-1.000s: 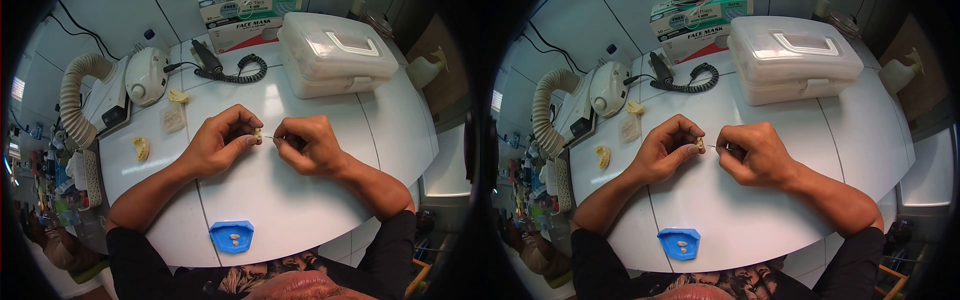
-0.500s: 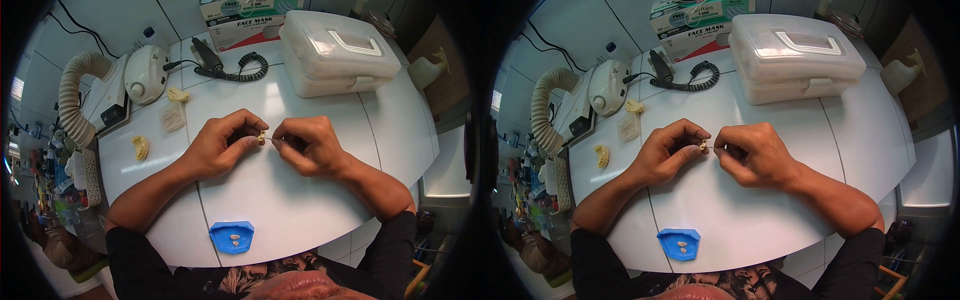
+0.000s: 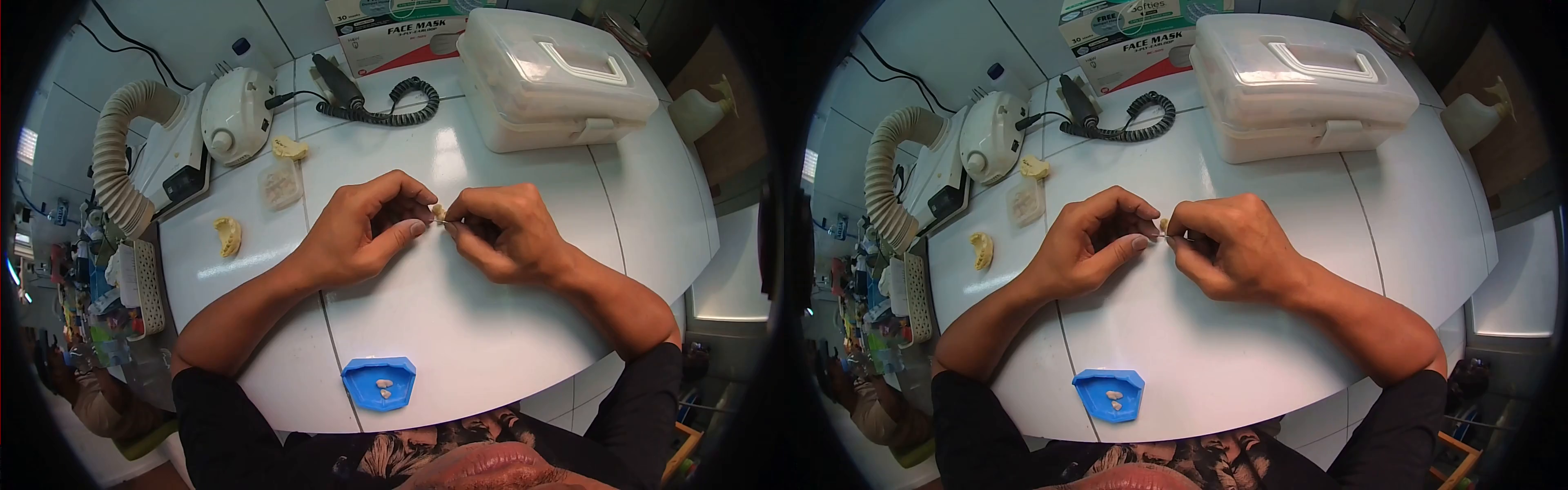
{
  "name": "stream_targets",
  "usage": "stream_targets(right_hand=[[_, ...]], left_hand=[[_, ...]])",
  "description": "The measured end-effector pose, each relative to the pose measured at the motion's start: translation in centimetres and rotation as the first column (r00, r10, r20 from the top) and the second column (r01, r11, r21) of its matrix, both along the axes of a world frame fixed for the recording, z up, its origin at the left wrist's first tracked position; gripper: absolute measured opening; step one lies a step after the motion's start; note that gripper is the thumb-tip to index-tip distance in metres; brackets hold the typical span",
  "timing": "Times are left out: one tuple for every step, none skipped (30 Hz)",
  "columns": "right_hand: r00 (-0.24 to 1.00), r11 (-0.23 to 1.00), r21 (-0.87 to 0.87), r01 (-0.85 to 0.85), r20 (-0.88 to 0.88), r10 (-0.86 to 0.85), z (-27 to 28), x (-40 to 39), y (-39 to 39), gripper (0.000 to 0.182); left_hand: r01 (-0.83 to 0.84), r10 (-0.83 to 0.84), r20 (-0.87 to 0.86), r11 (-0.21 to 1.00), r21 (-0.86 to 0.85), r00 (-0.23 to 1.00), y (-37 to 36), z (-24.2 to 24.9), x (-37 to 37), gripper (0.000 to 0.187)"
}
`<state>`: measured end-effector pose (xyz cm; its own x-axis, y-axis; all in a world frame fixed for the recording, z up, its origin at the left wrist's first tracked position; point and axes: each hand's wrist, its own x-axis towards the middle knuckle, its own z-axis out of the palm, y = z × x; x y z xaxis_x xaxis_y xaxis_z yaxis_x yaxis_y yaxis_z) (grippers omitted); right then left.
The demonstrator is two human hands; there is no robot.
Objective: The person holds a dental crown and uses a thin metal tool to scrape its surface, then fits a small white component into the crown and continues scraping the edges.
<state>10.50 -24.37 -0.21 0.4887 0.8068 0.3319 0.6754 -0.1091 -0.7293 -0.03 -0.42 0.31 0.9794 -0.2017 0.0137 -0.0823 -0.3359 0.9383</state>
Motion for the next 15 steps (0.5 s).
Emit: stream_targets(right_hand=[[1.0, 1.0, 0.002, 0.004, -0.003, -0.004, 0.0, 0.0, 0.0, 0.005], [1.0, 1.0, 0.003, 0.009, -0.006, -0.009, 0.0, 0.0, -0.1, 0.005], [0.997, 0.998, 0.031, 0.047, -0.064, -0.045, 0.0, 0.0, -0.1, 0.005], [0.989, 0.995, 0.058, 0.087, -0.123, -0.079, -0.1, 0.1, -0.1, 0.005], [0.977, 0.988, 0.083, 0.129, -0.181, -0.112, -0.2, 0.2, 0.0, 0.006], [0.957, 0.982, 0.099, 0.16, -0.259, -0.13, -0.3, 0.4, 0.0, 0.009], [0.947, 0.976, 0.115, 0.184, -0.286, -0.145, -0.5, 0.7, 0.1, 0.01], [0.937, 0.969, 0.132, 0.208, -0.312, -0.158, -0.7, 0.9, 0.3, 0.011], [0.925, 0.961, 0.148, 0.232, -0.339, -0.171, -0.8, 0.9, 0.3, 0.012], [0.923, 0.968, 0.117, 0.221, -0.345, -0.169, -0.6, 0.9, 0.3, 0.014], [0.927, 0.97, 0.121, 0.212, -0.339, -0.161, -0.5, 0.9, 0.3, 0.014], [0.93, 0.971, 0.125, 0.205, -0.335, -0.153, -0.5, 0.8, 0.4, 0.015], [0.933, 0.972, 0.13, 0.196, -0.331, -0.144, -0.6, 0.8, 0.4, 0.015], [0.937, 0.97, 0.142, 0.196, -0.319, -0.143, -0.7, 0.9, 0.5, 0.015], [0.941, 0.968, 0.154, 0.196, -0.309, -0.142, -0.9, 1.0, 0.5, 0.016]], left_hand=[[-0.031, 0.032, 0.025, 0.999, -0.031, 0.999, 0.1, -0.7, 0.0, 0.027], [-0.062, 0.065, 0.048, 0.996, -0.063, 0.997, 0.1, -1.1, 0.1, 0.027], [-0.093, 0.096, 0.07, 0.995, -0.042, 0.993, 0.0, -1.3, 0.0, 0.026], [-0.125, 0.126, 0.093, 0.992, -0.021, 0.988, -0.1, -1.4, 0.0, 0.025], [-0.156, 0.155, 0.117, 0.988, 0.0, 0.981, -0.2, -1.4, 0.0, 0.025], [-0.153, 0.143, 0.141, 0.986, 0.063, 0.98, -0.3, -1.1, -0.1, 0.025], [-0.151, 0.129, 0.165, 0.981, 0.125, 0.978, -0.6, -0.6, -0.1, 0.026], [-0.15, 0.114, 0.188, 0.971, 0.188, 0.975, -0.8, -0.2, -0.2, 0.027], [-0.159, 0.112, 0.215, 0.964, 0.215, 0.97, -1.0, -0.3, -0.1, 0.027], [-0.169, 0.109, 0.244, 0.955, 0.242, 0.964, -1.2, -0.5, 0.0, 0.027], [-0.18, 0.103, 0.274, 0.946, 0.271, 0.956, -1.4, -0.6, 0.1, 0.027], [-0.178, 0.104, 0.255, 0.94, 0.29, 0.961, -1.6, -0.4, 0.2, 0.028], [-0.178, 0.106, 0.235, 0.934, 0.31, 0.966, -1.7, -0.2, 0.3, 0.028], [-0.179, 0.11, 0.217, 0.927, 0.33, 0.97, -1.8, 0.1, 0.4, 0.029], [-0.18, 0.112, 0.212, 0.924, 0.338, 0.971, -2.0, 0.1, 0.5, 0.028]])
